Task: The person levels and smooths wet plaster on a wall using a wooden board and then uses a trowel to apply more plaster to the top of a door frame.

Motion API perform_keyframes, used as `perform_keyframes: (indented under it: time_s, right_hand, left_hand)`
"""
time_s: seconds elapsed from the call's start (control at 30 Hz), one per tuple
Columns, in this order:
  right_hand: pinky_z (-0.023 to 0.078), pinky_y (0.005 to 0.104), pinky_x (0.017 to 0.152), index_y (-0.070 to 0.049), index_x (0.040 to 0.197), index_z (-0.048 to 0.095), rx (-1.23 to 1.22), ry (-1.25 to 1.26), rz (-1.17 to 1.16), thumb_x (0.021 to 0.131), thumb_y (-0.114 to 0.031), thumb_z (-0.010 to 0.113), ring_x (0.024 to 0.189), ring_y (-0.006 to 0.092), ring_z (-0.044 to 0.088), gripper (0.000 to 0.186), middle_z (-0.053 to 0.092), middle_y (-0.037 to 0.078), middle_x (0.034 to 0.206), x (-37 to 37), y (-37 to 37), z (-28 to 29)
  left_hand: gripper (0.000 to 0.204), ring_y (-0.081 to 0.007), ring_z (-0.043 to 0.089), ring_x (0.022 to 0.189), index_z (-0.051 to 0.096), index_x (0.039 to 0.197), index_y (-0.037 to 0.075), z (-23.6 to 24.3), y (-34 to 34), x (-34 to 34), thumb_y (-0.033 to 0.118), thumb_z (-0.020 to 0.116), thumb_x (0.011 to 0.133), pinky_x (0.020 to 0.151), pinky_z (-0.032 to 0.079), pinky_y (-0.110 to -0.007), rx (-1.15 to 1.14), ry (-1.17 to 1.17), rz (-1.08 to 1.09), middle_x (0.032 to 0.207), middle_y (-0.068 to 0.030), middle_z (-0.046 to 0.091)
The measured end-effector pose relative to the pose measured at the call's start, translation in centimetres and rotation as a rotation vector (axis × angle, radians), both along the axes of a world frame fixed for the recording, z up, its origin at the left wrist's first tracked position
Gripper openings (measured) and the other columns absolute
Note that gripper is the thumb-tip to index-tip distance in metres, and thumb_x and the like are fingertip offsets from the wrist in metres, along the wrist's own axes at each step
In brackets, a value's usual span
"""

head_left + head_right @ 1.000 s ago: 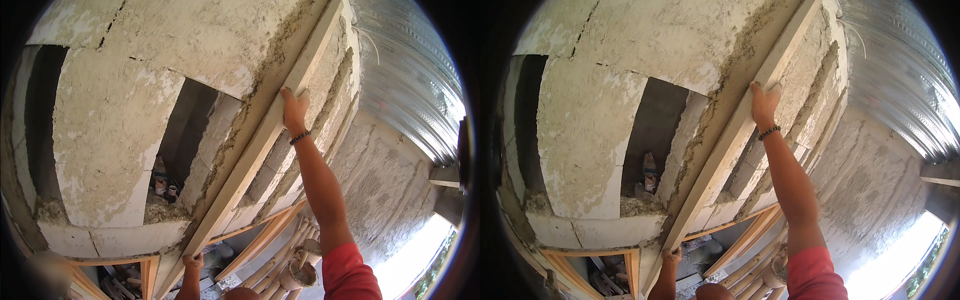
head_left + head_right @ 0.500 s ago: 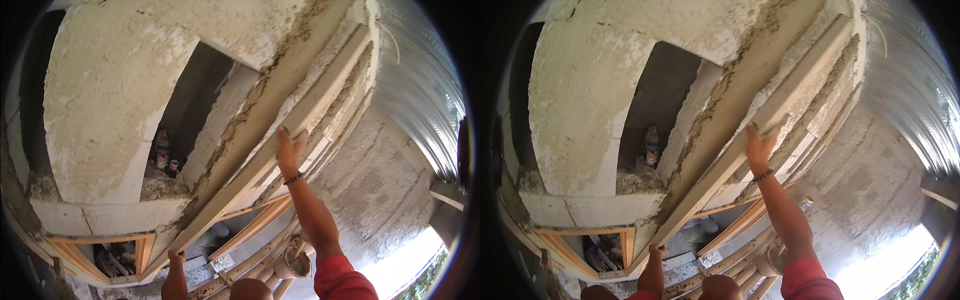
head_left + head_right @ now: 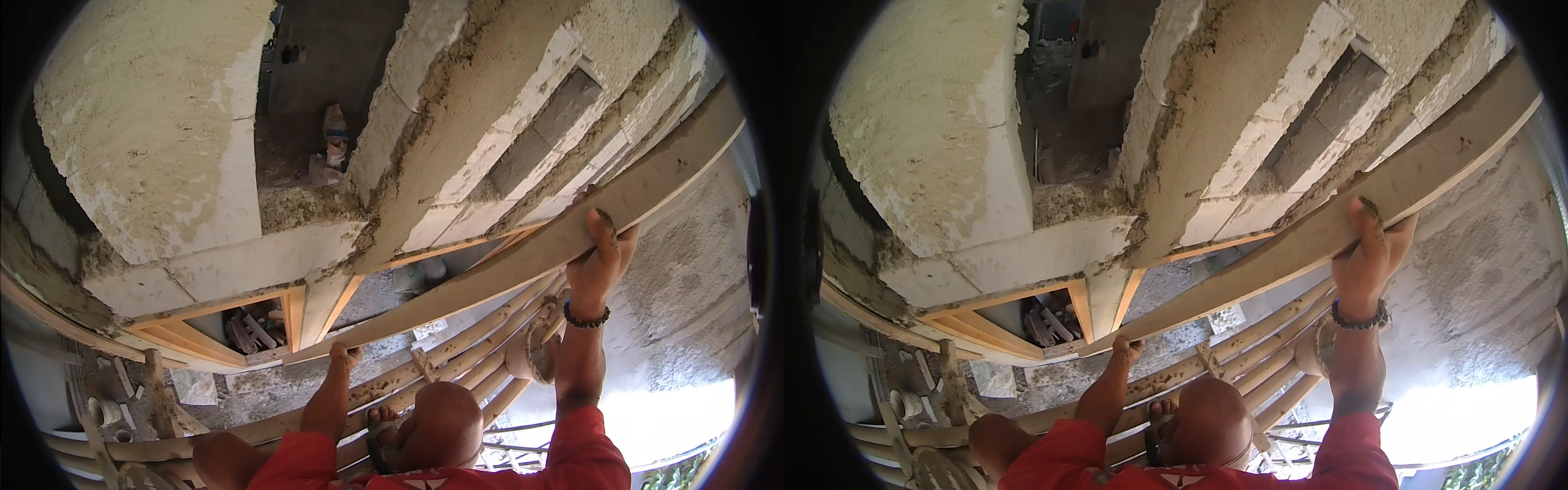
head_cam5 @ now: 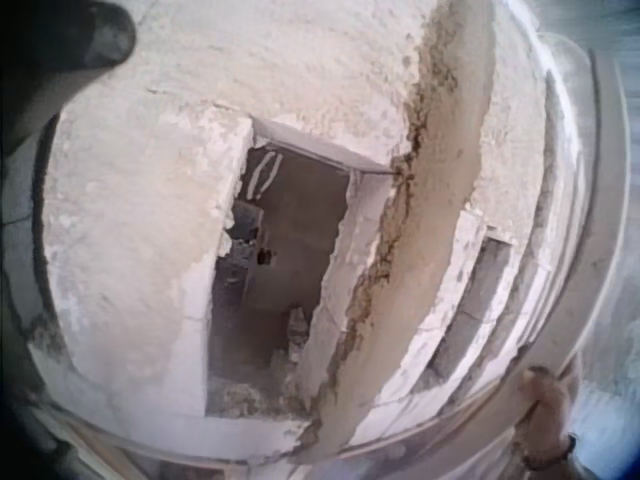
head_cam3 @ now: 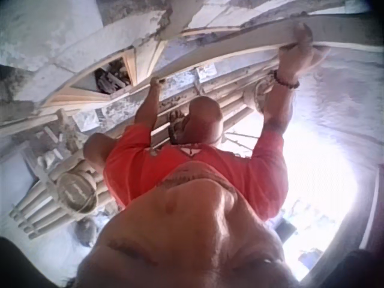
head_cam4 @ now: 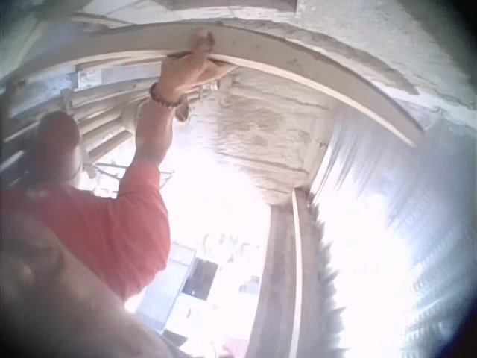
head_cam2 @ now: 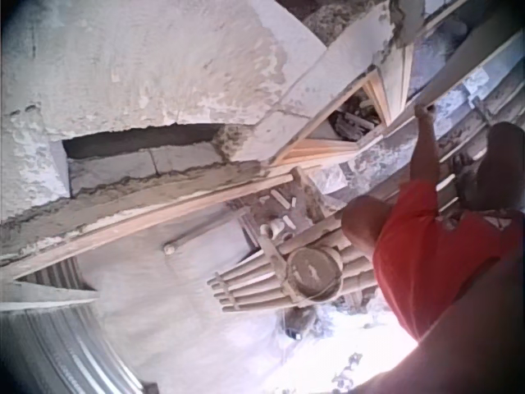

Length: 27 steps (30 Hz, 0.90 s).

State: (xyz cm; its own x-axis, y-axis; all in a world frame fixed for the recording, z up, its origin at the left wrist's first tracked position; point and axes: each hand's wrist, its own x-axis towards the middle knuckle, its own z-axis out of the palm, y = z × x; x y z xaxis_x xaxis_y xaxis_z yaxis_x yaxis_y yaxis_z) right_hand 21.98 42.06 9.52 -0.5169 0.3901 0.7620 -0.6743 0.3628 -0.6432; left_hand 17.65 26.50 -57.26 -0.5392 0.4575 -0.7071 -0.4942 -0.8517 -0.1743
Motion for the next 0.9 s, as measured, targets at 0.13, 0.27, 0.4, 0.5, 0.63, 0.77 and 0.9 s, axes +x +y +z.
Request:
perform_keyframes:
  time_s: [0.13,0.27,0.4,0.5,0.63,0.77,0.9]
  right_hand:
    - [0.053,0.039,0.091,0.002,0.129,0.049,0.021,0.016,0.038,0.085,-0.002,0.068,0.102,0.026,0.065,0.049,0.064,0.017,0.114,1.4,-0.4,-1.7]
    - [0.052,0.039,0.093,0.003,0.131,0.049,0.01,0.028,0.076,0.084,-0.005,0.07,0.104,0.0266,0.065,0.052,0.063,0.017,0.115,2.3,-0.4,-2.3]
    - [0.052,0.0395,0.094,0.003,0.131,0.048,-0.003,0.006,0.016,0.084,-0.006,0.072,0.105,0.0275,0.065,0.053,0.063,0.017,0.116,2.7,-0.1,-4.0]
    - [0.052,0.0394,0.094,0.003,0.131,0.048,-0.019,-0.031,-0.009,0.083,-0.007,0.073,0.106,0.0279,0.066,0.055,0.063,0.017,0.116,2.9,-0.1,-6.3]
    - [0.051,0.0383,0.093,0.002,0.131,0.047,-0.095,-0.066,-0.031,0.079,-0.006,0.078,0.104,0.0265,0.065,0.061,0.064,0.016,0.116,2.5,-0.7,-9.4]
    - [0.053,0.0339,0.085,0.0,0.124,0.051,-0.103,-0.17,-0.064,0.074,-0.004,0.085,0.095,0.0206,0.065,0.061,0.066,0.011,0.109,1.6,-1.3,-13.0]
    - [0.054,0.0322,0.077,0.001,0.118,0.053,0.067,-0.379,-0.207,0.074,-0.004,0.085,0.087,0.0185,0.065,0.054,0.066,0.01,0.104,1.1,-1.9,-17.3]
  left_hand:
    - [0.032,-0.0307,0.064,0.076,0.064,0.1,-0.002,-1.9,-0.4,2.0,-0.007,0.054,0.071,0.066,0.055,-0.04,-0.004,-0.033,-0.038,0.091,-0.0153,0.067]
    - [0.019,-0.0308,0.065,0.077,0.063,0.097,0.0,-2.2,-0.1,3.1,0.006,0.058,0.08,0.068,0.054,-0.044,0.22,0.261,-0.013,0.091,-0.0143,0.068]
    - [0.033,-0.0308,0.066,0.082,0.061,0.105,0.004,0.6,1.3,2.7,0.036,0.054,0.098,0.068,0.054,-0.045,-0.066,-0.11,-0.051,0.094,-0.0125,0.068]
    - [0.044,-0.0295,0.064,0.086,0.061,0.111,0.011,2.4,1.5,2.9,0.051,0.044,0.102,0.072,0.054,-0.045,-0.019,-0.113,-0.123,0.103,-0.0115,0.064]
    - [0.044,-0.0305,0.061,0.089,0.061,0.115,0.014,2.4,1.1,3.1,0.054,0.047,0.1,0.072,0.052,-0.045,-0.308,-0.212,-0.42,0.115,-0.0112,0.06]
    - [0.037,-0.0244,0.059,0.075,0.058,0.116,0.009,4.8,0.4,0.8,0.039,0.061,0.095,0.054,0.045,-0.041,-1.172,-0.084,-0.439,0.098,-0.0091,0.059]
    - [0.031,-0.0176,0.059,0.061,0.058,0.112,0.001,17.0,-2.0,-2.7,0.028,0.06,0.097,0.053,0.045,-0.03,-1.247,0.497,0.087,0.086,-0.0087,0.063]
